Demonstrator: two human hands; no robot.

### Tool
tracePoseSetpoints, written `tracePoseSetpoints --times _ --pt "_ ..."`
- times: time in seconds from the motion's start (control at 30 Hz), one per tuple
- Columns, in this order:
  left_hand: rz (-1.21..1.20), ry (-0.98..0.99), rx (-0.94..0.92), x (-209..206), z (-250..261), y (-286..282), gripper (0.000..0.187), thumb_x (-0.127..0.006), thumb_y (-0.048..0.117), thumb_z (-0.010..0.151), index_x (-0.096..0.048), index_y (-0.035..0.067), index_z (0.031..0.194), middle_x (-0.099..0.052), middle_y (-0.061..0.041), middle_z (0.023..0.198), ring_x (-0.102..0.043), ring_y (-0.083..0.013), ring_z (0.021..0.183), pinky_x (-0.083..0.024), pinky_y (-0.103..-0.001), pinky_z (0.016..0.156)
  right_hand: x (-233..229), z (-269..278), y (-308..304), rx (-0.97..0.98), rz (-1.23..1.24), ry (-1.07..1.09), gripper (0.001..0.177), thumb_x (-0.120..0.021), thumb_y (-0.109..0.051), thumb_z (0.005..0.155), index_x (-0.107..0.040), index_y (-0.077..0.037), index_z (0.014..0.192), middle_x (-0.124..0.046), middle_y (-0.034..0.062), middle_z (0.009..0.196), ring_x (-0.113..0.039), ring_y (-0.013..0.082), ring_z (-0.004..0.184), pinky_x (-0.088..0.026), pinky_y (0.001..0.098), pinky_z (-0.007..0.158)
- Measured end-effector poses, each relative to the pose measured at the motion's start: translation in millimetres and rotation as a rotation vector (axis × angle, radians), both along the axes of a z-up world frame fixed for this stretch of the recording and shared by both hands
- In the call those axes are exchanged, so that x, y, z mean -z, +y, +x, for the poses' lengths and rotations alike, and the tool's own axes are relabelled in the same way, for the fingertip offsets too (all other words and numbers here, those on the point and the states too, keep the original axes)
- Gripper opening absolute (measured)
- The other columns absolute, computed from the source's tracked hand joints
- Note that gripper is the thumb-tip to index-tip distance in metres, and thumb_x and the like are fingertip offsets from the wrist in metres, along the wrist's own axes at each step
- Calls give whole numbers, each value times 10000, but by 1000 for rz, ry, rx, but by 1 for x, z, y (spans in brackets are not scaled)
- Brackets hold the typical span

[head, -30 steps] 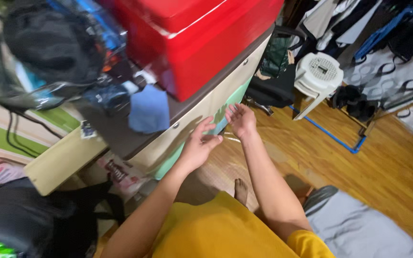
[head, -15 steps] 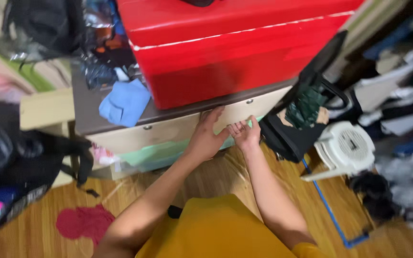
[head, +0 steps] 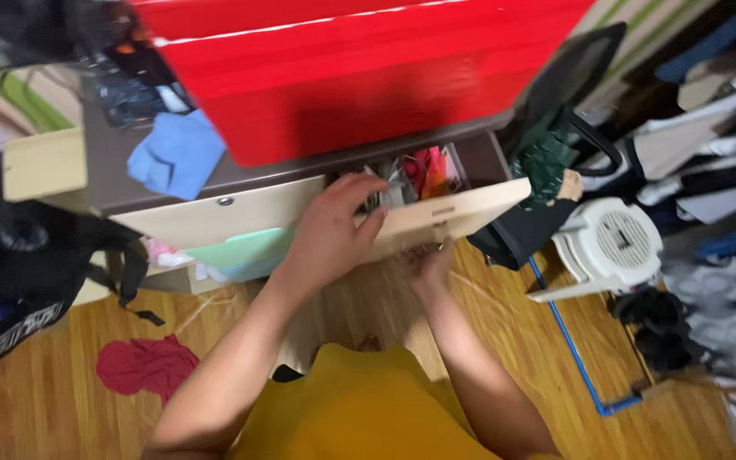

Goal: The person folds a blue towel and places it into a black backpack. They then open drawers to retrieve wet wipes, small bottles, and packets, placing them into the backpack. Finally, they add a portable charger and cable before zipping the bag closed.

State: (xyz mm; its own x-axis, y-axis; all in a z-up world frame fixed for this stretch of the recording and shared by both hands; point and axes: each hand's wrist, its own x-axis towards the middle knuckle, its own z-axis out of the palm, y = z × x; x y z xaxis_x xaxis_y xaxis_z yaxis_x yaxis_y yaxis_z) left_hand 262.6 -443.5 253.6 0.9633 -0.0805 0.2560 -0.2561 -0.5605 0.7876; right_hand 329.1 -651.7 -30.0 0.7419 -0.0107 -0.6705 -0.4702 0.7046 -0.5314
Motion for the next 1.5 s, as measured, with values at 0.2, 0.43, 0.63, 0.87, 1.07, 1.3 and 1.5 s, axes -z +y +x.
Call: tracePoseSetpoints --times 0.2,0.43,0.63,0.87,1.07,1.3,1.5 --pt "624 -59 214 22 -29 -39 587 -704 202 791 -605 23 1341 -688 -150 1087 -665 -314 968 -493 -444 867 -12 -69 -31 64 241 -125 664 -421 -723 1102 -561 -78 1170 -574 68 993 -588 198 834 -514 370 655" --pt "576 -49 262 34 -60 -72 436 -627 154 779 -646 21 1194 -705 -122 928 -680 -277 876 -482 -409 797 -29 -100 -53 122 -45 -21 433 -375 -456 1038 -603 -110 1165 -669 63 1077 -671 195 954 -577 352 799" --pt "711 227 374 26 -54 -77 261 -597 100 843 -612 57 1100 -704 -134 978 -689 -315 901 -490 -426 833 -110 -68 -123 478 -1017 -447 382 -625 -174 1045 -492 -32 1374 -524 100 1338 -496 184 1285 -384 312 1089" --pt "667 470 253 19 -46 -99 462 -608 16 765 -564 56 1223 -698 -183 960 -697 -380 901 -512 -483 848 -249 -18 -157 -492 -670 -990 668 -732 -27 797 -536 -94 1432 -581 46 1418 -675 173 1096 -551 316 961" --pt "483 463 121 16 -47 -120 563 -619 -39 710 -589 18 1269 -697 -249 917 -698 -427 853 -560 -517 754 -256 -15 -116 -1302 -1593 -1391 533 -768 -128 573 -712 -106 1103 -731 111 1066 -699 361 1020 -544 482 862" --pt "396 483 169 1 -64 -114 407 -634 -28 695 -697 60 1088 -726 -223 868 -708 -412 863 -552 -518 770 -248 -29 -122 -1754 -1526 -1070 331 -785 -317 735 -738 -172 1030 -732 118 852 -709 337 845 -539 484 756" --pt "529 550 187 19 -77 -124 462 -630 -42 697 -677 46 1148 -713 -238 848 -703 -423 847 -554 -521 762 -233 -55 -123 -1754 -1553 -1080 204 -711 -174 780 -742 -184 982 -732 104 825 -708 337 836 -535 493 731"
